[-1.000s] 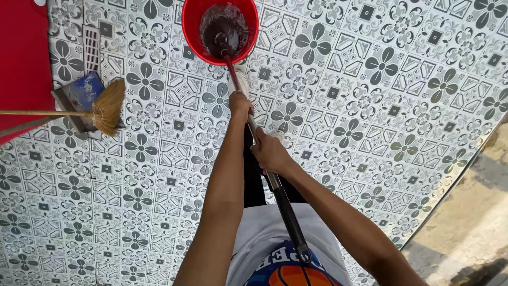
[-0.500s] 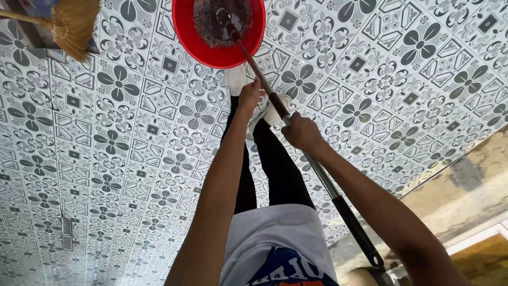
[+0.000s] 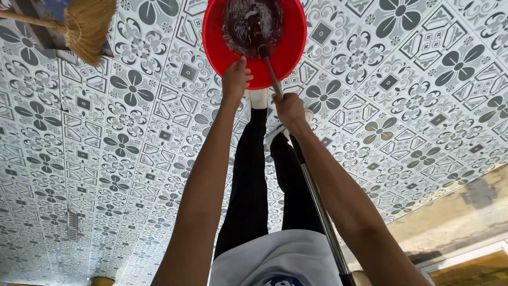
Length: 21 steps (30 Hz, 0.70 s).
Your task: Mopping a patterned tiled floor using a mop and a bucket of soapy water.
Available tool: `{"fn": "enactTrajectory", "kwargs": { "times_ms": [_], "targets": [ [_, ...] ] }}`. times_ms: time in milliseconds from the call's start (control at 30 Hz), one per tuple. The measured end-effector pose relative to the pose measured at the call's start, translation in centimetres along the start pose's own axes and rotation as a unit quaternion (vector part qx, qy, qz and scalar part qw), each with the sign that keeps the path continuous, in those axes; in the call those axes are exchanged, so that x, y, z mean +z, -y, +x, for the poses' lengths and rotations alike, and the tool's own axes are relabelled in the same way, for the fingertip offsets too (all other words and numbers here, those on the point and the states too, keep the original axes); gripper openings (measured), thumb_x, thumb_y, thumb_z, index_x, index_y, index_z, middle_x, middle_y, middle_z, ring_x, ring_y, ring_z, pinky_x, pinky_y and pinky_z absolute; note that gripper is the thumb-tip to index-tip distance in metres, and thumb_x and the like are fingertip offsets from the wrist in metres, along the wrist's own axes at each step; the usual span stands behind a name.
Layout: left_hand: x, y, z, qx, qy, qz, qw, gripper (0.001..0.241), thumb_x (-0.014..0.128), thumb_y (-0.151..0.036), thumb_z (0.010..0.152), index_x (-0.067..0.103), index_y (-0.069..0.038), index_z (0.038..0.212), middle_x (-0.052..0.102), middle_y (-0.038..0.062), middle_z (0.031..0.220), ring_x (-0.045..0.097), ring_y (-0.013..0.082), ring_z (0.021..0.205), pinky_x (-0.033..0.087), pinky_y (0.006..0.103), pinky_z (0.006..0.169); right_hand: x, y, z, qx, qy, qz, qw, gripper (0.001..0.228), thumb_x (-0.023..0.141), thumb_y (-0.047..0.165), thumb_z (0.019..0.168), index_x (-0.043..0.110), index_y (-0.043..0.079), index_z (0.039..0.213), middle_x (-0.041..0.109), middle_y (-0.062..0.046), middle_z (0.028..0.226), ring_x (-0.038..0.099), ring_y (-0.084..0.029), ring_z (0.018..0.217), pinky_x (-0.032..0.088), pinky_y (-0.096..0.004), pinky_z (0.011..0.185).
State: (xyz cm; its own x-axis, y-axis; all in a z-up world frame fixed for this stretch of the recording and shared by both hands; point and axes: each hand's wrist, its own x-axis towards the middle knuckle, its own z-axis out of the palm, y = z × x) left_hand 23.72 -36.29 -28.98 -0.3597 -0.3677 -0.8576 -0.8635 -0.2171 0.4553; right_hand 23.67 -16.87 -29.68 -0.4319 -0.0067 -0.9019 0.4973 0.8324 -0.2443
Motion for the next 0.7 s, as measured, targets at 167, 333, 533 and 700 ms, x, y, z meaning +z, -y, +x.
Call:
{"fn": "enactTrajectory", "kwargs": {
  "times_ms": [167, 333, 533, 700],
  "targets": [
    [1.0, -1.4, 0.4, -0.161, 0.019, -0.219, 0.962, 0.086, 0.044, -0.068, 0.097, 0.031, -0.003, 0.152, 0.045, 0.031, 0.145, 0.048, 0.0472, 0.138, 0.041, 0.0603, 0.113, -8.0, 2.5, -13.9, 0.016, 0.025, -0.061, 0.998, 0.053, 0.056, 0.048, 0.099, 0.068, -0.003, 0.091, 0.068, -0.027, 0.074, 0.07, -0.049, 0.08, 0.053, -0.055, 0.067],
    [1.3, -1.0, 2.6, -0.232, 0.026, -0.405, 0.884, 0.115, 0.053, -0.08, 0.083, 0.01, -0.01, 0.163, 0.02, 0.031, 0.16, 0.024, 0.0527, 0.15, 0.023, 0.0727, 0.116, -13.8, 2.8, -25.0, 0.051, 0.049, -0.04, 0.997, 0.043, 0.057, 0.043, 0.099, 0.064, 0.001, 0.088, 0.066, -0.022, 0.062, 0.067, -0.037, 0.059, 0.051, -0.045, 0.06],
    [0.3, -0.8, 3.8, 0.016, 0.22, -0.586, 0.78, 0.08, 0.044, -0.069, 0.094, 0.049, -0.012, 0.15, 0.055, 0.013, 0.15, 0.057, 0.0276, 0.131, 0.048, 0.0426, 0.108, -16.9, 1.0, -30.5, 0.112, 0.062, 0.035, 0.991, 0.027, 0.068, 0.026, 0.096, 0.071, 0.002, 0.083, 0.057, -0.007, 0.052, 0.045, -0.016, 0.044, 0.036, -0.033, 0.045],
    [1.9, 3.9, 9.0, -0.109, 0.115, -0.541, 0.826, 0.048, 0.067, -0.041, 0.089, 0.071, -0.005, 0.122, 0.073, 0.011, 0.111, 0.065, 0.0222, 0.096, 0.051, 0.0371, 0.086, -17.2, 1.1, -30.2, 0.132, 0.075, -0.02, 0.988, 0.032, 0.066, 0.037, 0.095, 0.074, 0.006, 0.089, 0.058, -0.005, 0.053, 0.047, -0.016, 0.047, 0.037, -0.032, 0.049]
  ]
}}
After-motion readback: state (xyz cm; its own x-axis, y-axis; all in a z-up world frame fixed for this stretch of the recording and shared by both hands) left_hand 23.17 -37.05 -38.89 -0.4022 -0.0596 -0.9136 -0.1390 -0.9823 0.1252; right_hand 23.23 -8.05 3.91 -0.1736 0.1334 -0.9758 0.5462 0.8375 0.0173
